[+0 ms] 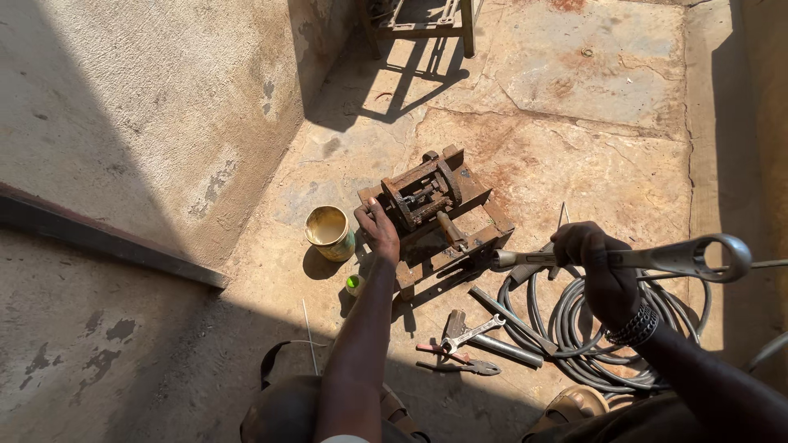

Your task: The person kneels on a concrete floor working on a rusty metal machine, using a large spanner to turn bolts on its frame while holding the machine steady. They pour liquid from a plastic bottle into a cup and apply it to the machine's moving parts, then resume turning the spanner on the mechanism.

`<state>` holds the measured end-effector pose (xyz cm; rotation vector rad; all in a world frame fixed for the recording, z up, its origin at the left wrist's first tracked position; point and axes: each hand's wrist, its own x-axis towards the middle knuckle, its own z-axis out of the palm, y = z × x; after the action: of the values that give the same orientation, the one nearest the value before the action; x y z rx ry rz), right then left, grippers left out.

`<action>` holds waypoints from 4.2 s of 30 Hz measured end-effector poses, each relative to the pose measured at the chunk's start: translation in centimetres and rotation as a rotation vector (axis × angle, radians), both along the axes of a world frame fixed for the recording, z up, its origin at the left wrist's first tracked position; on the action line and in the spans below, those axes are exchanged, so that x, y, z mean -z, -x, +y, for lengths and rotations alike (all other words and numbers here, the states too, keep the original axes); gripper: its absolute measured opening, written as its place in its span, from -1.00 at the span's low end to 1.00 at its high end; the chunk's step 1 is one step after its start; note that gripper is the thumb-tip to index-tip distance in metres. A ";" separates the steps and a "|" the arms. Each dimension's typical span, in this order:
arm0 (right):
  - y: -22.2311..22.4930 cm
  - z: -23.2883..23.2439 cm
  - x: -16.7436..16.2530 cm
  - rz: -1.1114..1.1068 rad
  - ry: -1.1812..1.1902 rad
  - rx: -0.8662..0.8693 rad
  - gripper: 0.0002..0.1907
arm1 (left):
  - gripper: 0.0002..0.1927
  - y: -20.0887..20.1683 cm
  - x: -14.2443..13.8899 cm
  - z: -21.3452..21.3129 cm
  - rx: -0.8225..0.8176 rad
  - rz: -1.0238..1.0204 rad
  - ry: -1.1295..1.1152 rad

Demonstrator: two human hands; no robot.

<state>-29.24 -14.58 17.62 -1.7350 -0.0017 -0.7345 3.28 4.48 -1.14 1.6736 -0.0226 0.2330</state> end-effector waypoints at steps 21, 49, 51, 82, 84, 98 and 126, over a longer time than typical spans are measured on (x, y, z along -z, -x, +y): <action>-12.8 0.3 -5.2 0.315 0.332 0.157 -0.56 | -0.33 2.2 -15.8 5.2 0.900 0.041 -0.974; -29.0 1.8 -11.6 0.915 0.533 0.071 -0.42 | -0.53 2.1 -14.6 5.8 1.143 0.018 -1.222; -29.2 1.7 -11.5 0.928 0.594 0.085 -0.41 | -0.53 2.4 -15.2 6.0 1.139 0.026 -1.232; -11.8 -0.2 5.1 0.131 0.374 0.080 -0.52 | -0.57 2.0 -15.8 8.0 1.140 0.048 -1.289; -15.0 -0.9 1.0 0.393 0.275 0.089 -0.45 | -0.56 2.7 -16.7 7.3 1.151 0.030 -1.300; -33.3 -0.2 -11.2 1.096 0.432 -0.160 -0.28 | -0.51 3.6 -19.4 8.0 1.154 0.013 -1.318; -29.0 1.3 -8.2 1.016 0.877 -0.048 -0.27 | -0.46 3.8 -19.2 8.2 1.182 0.041 -1.337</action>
<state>-0.28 -13.26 25.86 -2.7646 0.3745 0.3333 -0.51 12.64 18.03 2.6036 -1.3394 -0.9109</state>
